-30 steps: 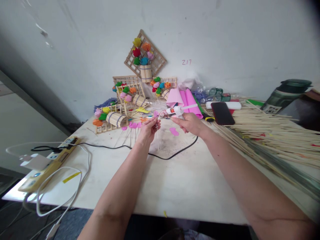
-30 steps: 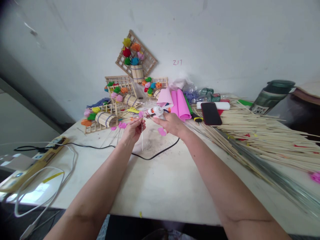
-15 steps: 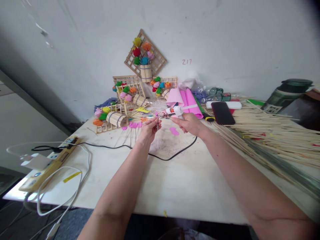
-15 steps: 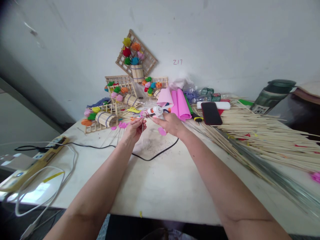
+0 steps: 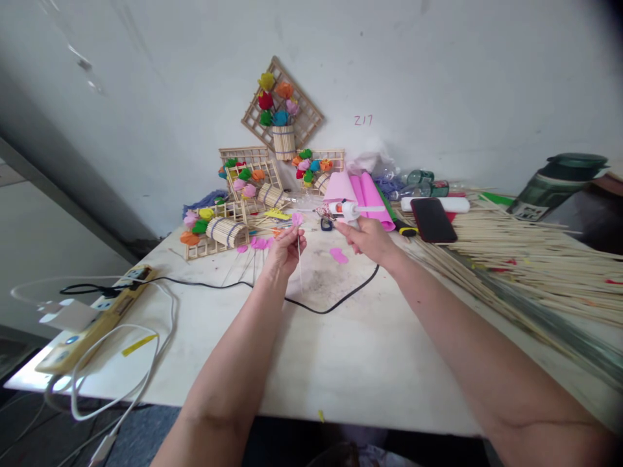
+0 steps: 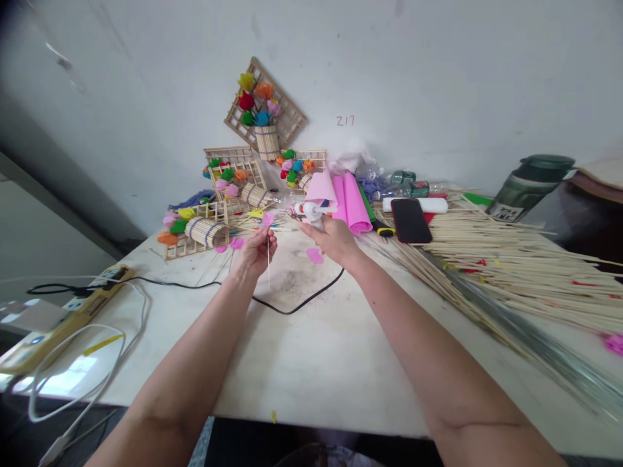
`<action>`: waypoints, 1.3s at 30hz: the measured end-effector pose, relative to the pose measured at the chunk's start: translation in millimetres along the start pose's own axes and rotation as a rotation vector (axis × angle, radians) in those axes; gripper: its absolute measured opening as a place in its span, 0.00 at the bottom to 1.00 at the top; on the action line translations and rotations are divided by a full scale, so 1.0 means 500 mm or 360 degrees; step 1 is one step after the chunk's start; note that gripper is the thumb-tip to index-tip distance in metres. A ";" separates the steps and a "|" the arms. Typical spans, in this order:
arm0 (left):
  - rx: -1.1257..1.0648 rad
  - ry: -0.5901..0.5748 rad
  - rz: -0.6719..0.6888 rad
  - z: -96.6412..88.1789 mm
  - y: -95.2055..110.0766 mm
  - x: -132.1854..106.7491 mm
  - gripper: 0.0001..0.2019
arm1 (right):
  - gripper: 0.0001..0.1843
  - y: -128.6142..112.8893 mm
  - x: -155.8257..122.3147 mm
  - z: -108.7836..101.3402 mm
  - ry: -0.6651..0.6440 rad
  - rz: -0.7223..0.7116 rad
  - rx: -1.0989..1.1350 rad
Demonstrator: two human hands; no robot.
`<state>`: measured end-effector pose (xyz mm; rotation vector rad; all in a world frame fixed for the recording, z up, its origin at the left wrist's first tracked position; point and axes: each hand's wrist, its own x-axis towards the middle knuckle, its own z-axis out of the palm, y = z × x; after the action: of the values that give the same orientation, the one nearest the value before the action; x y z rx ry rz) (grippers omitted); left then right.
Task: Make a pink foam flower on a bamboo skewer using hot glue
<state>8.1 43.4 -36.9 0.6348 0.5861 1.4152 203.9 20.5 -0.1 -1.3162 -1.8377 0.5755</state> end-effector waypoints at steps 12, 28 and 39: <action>-0.0063 -0.0125 0.0231 0.003 0.044 -0.010 0.05 | 0.20 -0.003 -0.062 0.149 -0.0431 -0.0343 -0.1260; 0.0095 -0.0125 0.0017 0.023 0.017 -0.014 0.03 | 0.12 0.076 0.014 0.016 -0.0371 0.0054 -0.1136; 0.0219 -0.0226 -0.0015 0.027 -0.005 -0.014 0.04 | 0.16 0.112 0.008 0.055 -0.0384 -0.0047 -0.0961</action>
<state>19.2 35.5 -29.1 0.8341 0.5761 1.3162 213.4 46.2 -56.1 -1.6524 -2.3377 0.1618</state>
